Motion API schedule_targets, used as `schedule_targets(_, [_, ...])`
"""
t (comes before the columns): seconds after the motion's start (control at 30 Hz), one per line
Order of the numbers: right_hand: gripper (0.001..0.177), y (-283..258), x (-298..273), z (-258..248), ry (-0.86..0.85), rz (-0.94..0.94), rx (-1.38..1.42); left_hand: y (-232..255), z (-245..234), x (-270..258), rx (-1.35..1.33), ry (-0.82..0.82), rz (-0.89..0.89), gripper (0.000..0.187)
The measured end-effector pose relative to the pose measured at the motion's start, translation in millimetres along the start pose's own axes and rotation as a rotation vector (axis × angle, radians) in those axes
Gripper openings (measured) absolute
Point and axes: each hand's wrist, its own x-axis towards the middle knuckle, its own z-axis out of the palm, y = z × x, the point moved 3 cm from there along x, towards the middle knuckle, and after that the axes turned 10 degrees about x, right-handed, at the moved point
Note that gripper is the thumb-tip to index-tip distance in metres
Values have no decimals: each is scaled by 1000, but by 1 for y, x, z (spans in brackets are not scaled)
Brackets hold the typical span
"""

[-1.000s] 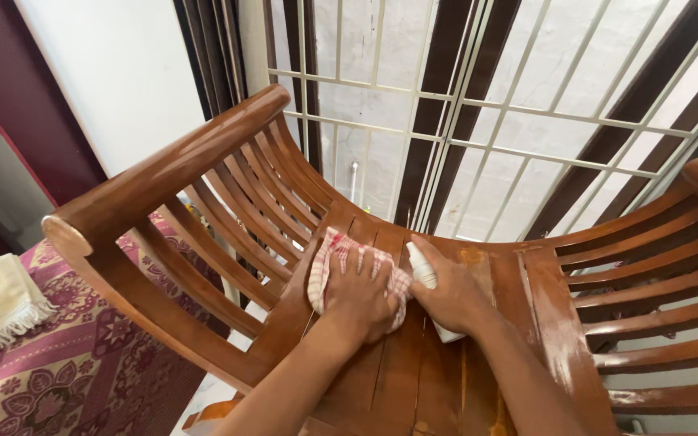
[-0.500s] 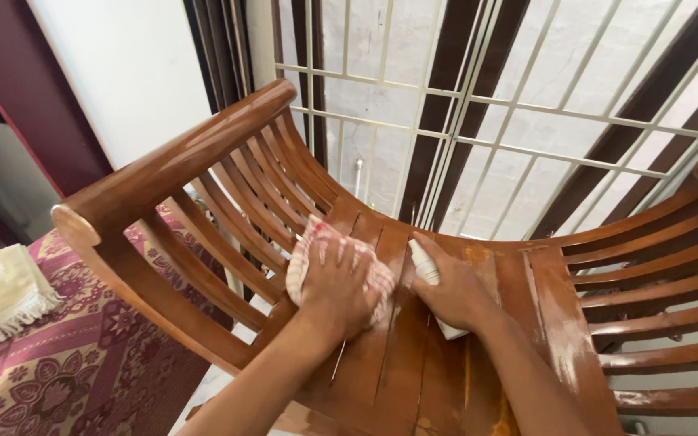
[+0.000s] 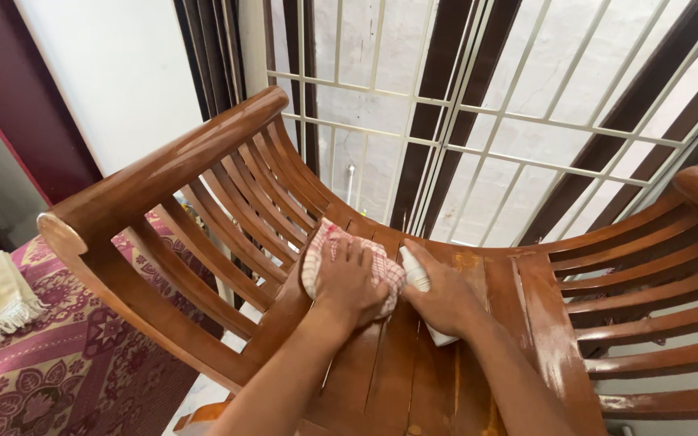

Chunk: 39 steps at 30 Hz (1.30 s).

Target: The person sprays a cleaning solution onto a wooden chair and wipes the surface with a cloth. They repeatedly apply the spray and wipe different sections of the chair's seat and backrest to clean the wood.

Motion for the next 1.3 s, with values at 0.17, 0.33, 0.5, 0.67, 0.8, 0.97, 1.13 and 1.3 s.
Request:
schedule_targets(0.17, [83, -11, -5, -3, -33, 103, 24, -25, 0, -32, 51, 132, 27, 75])
schedule_targets(0.33, [85, -6, -1, -1, -28, 67, 31, -13, 15, -71, 96, 202, 58, 76])
schedule_targets(0.5, [85, 7, 4, 3, 6, -68, 93, 11, 20, -64, -18, 217, 80, 74])
schedule_targets(0.67, [82, 17, 8, 7, 22, -93, 112, 17, 13, -22, -49, 60, 61, 73])
schedule_targets(0.8, [76, 13, 5, 6, 57, -196, 153, 2, 11, -5, -21, 69, 27, 75])
schedule_targets(0.97, [79, 16, 6, 7, 37, -86, 103, -14, 6, -33, 29, 79, 7, 77])
schedule_targets(1.13, [80, 18, 7, 9, 46, -141, 85, -10, 7, -98, 17, 152, 40, 77])
schedule_targets(1.3, [79, 26, 12, 13, 68, -231, 69, 12, 7, -107, -57, 249, 33, 76])
